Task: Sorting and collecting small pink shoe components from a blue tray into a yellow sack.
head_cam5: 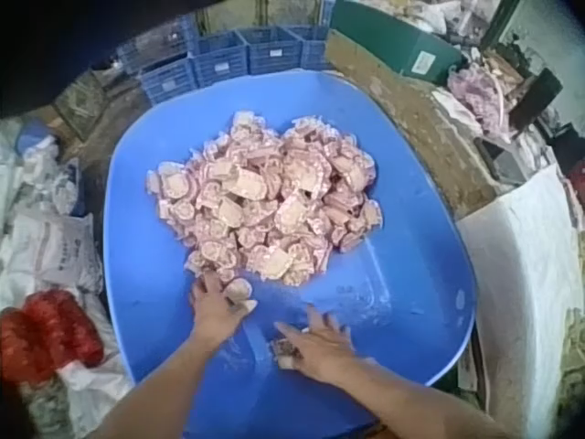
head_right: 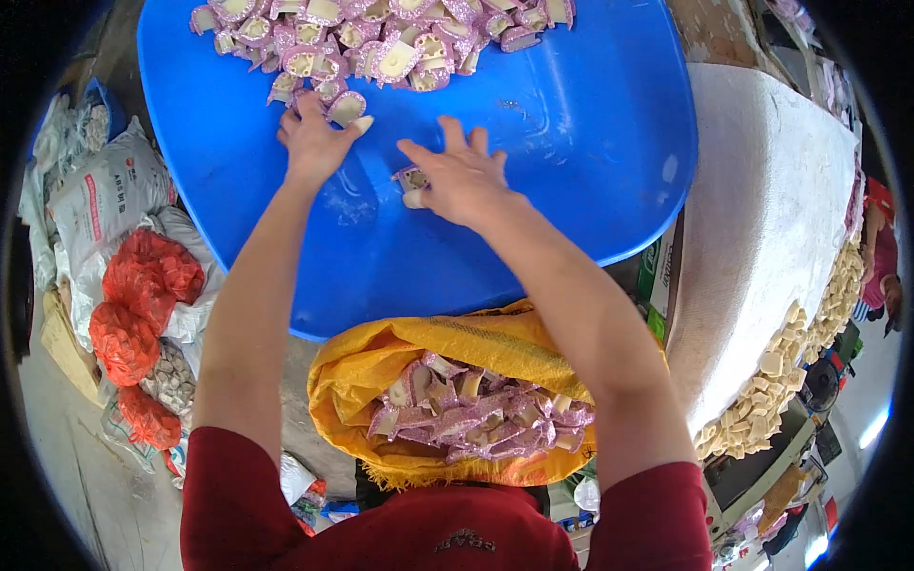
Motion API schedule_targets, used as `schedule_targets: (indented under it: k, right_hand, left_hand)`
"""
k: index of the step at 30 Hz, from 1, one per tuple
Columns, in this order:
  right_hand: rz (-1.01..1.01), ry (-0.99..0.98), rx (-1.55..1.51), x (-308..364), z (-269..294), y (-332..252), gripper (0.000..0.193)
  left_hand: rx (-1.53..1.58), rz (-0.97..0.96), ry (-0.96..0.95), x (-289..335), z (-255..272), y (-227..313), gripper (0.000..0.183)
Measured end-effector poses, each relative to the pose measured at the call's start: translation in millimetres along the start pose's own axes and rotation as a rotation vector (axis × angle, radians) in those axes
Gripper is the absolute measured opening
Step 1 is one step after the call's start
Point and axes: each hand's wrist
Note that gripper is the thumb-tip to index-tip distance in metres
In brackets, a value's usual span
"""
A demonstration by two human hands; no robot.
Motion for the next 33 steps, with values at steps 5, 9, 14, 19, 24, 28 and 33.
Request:
schedule_targets:
  k: [5,9,14,19,24,28,33]
  right_hand:
    - [0.072,-0.085,0.221,-24,-32,9,0.042]
    - [0.0,-0.131,0.116,-15,-23,31,0.045]
    - [0.153,-0.1,-0.385,33,19,47,0.035]
    - [0.715,0.064,-0.39,152,42,13,0.027]
    - [0.653,-0.171,-0.139,219,20,11,0.039]
    - [0.669,-0.092,0.181,243,-19,30,0.051]
    - [0.591,-0.25,0.19,246,-11,34,0.056]
  left_hand:
    - [0.294,0.097,0.065,0,-30,8,0.054]
    - [0.181,-0.241,0.137,37,-31,-9,0.019]
    - [0.96,-0.103,-0.608,107,34,4,0.02]
    - [0.689,-0.66,-0.768,212,123,35,0.033]
    - [0.305,-0.845,-0.743,278,87,35,0.028]
    - [0.123,-0.941,-0.772,293,61,22,0.038]
    - [0.128,-0.957,-0.856,281,69,33,0.044]
Point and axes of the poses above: each hand's wrist, its own x-axis away from the middle knuckle, its own z-axis out of the back of the hand, y = z × x, and after that the axes turned 9 degrees about -y, right-handed
